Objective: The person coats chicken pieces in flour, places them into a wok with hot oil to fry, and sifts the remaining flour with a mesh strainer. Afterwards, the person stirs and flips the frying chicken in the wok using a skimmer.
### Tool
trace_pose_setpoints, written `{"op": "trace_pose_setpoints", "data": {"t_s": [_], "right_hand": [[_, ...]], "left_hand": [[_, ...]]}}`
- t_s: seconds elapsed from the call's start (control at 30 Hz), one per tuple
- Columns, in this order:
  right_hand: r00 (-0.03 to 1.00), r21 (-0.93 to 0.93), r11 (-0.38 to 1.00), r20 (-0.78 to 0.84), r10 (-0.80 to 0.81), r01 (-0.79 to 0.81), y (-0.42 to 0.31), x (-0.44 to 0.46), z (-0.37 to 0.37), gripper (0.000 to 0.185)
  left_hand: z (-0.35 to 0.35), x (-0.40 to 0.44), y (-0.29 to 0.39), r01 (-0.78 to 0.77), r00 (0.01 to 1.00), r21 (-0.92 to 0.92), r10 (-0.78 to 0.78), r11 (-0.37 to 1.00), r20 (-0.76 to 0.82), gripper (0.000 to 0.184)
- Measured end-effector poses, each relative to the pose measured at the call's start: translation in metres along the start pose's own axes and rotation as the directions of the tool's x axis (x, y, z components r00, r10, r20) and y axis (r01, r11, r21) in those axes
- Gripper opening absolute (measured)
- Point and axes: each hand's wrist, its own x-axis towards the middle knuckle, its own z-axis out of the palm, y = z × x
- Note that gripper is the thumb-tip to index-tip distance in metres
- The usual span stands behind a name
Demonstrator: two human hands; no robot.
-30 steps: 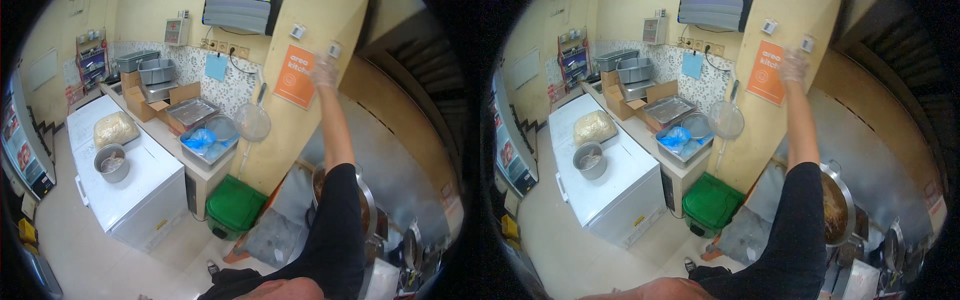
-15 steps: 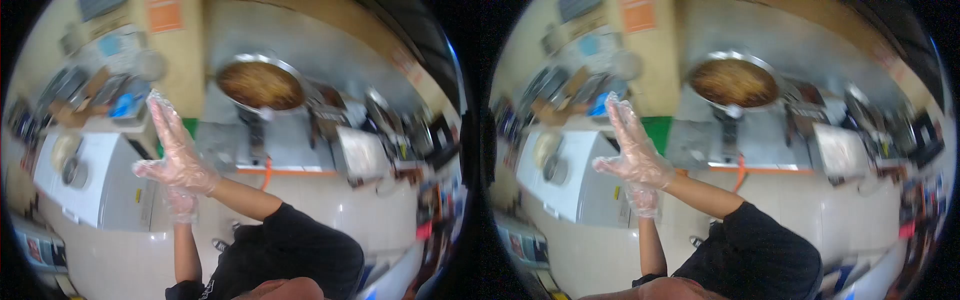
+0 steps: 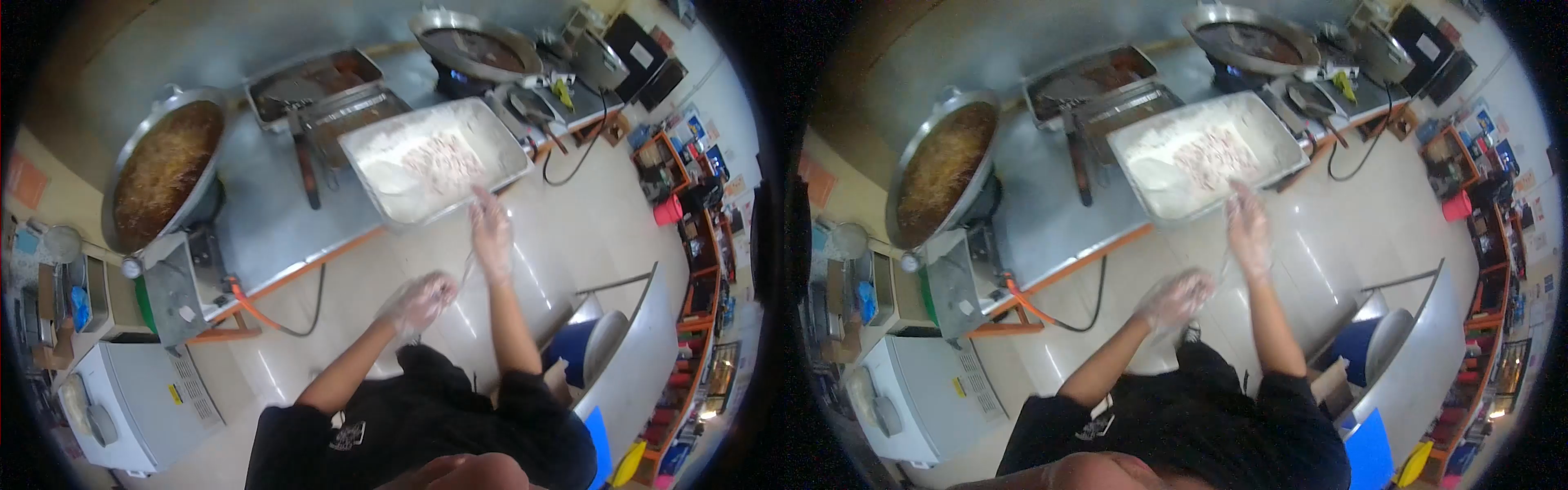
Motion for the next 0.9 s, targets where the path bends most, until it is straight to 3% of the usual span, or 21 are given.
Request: {"op": "trace_pose_setpoints", "data": {"t_s": [0.07,0.13,0.2,0.27,0.3,0.37,0.43,0.53,0.63,0.67,0.73,0.77,0.8,0.83,0.9], "right_hand": [[0.979,0.046,0.987,0.139,0.148,-0.156,0.08,0.039,-0.015,0.032],[0.965,0.004,0.996,0.245,0.089,-0.093,0.143,0.092,-0.013,0.034],[0.937,-0.09,0.984,0.331,-0.114,0.152,0.19,0.135,0.004,0.036],[0.866,-0.119,0.965,0.477,-0.151,0.233,0.236,0.175,0.048,0.038],[0.822,-0.126,0.953,0.545,-0.166,0.276,0.252,0.193,0.066,0.039],[0.665,-0.129,0.843,0.681,-0.308,0.522,0.265,0.22,0.102,0.038],[0.527,-0.034,0.772,0.75,-0.4,0.635,0.291,0.244,0.148,0.036],[0.488,0.062,0.765,0.736,-0.468,0.641,0.361,0.258,0.226,0.035],[0.511,-0.087,0.709,0.754,-0.412,0.7,0.391,0.273,0.235,0.03],[0.444,-0.2,0.488,0.772,-0.455,0.85,0.409,0.289,0.233,0.025],[0.505,-0.238,0.563,0.774,-0.383,0.791,0.416,0.291,0.219,0.022],[0.6,-0.166,0.814,0.757,-0.256,0.557,0.388,0.3,0.196,0.025],[0.64,-0.084,0.964,0.762,-0.102,0.254,0.356,0.306,0.169,0.027],[0.632,-0.013,0.977,0.764,-0.128,0.213,0.321,0.311,0.148,0.026],[0.598,0.136,0.982,0.779,-0.189,0.132,0.26,0.315,0.116,0.023]], "left_hand": [[0.024,0.066,-0.003,0.082,0.996,-0.281,-0.092,0.956,-0.021,0.027],[0.031,0.131,-0.027,0.111,0.986,-0.481,-0.158,0.869,-0.058,0.034],[0.011,0.193,-0.084,0.133,0.985,-0.461,-0.168,0.877,-0.035,0.042],[-0.014,0.241,-0.097,0.327,0.936,-0.043,-0.33,0.944,-0.126,0.049],[-0.028,0.262,-0.091,0.491,0.868,0.352,-0.411,0.797,-0.279,0.052],[-0.047,0.3,-0.122,0.47,0.882,0.558,-0.344,0.684,-0.321,0.053],[-0.065,0.337,-0.169,0.448,0.894,0.719,-0.272,0.531,-0.356,0.054],[-0.083,0.362,-0.228,0.463,0.886,0.801,-0.222,0.379,-0.407,0.054],[-0.097,0.362,-0.247,0.583,0.804,0.641,-0.24,0.499,-0.544,0.048],[-0.105,0.366,-0.229,0.616,0.771,0.583,-0.252,0.531,-0.585,0.045],[-0.112,0.365,-0.172,0.67,0.702,0.46,-0.298,0.583,-0.647,0.04],[-0.12,0.369,-0.146,0.688,0.664,0.397,-0.307,0.607,-0.681,0.038],[-0.124,0.368,-0.132,0.704,0.621,0.327,-0.322,0.631,-0.714,0.036],[-0.126,0.362,-0.128,0.637,0.697,0.48,-0.183,0.603,-0.694,0.034],[-0.113,0.363,-0.104,0.522,0.762,0.525,-0.092,0.672,-0.641,0.037]]}}
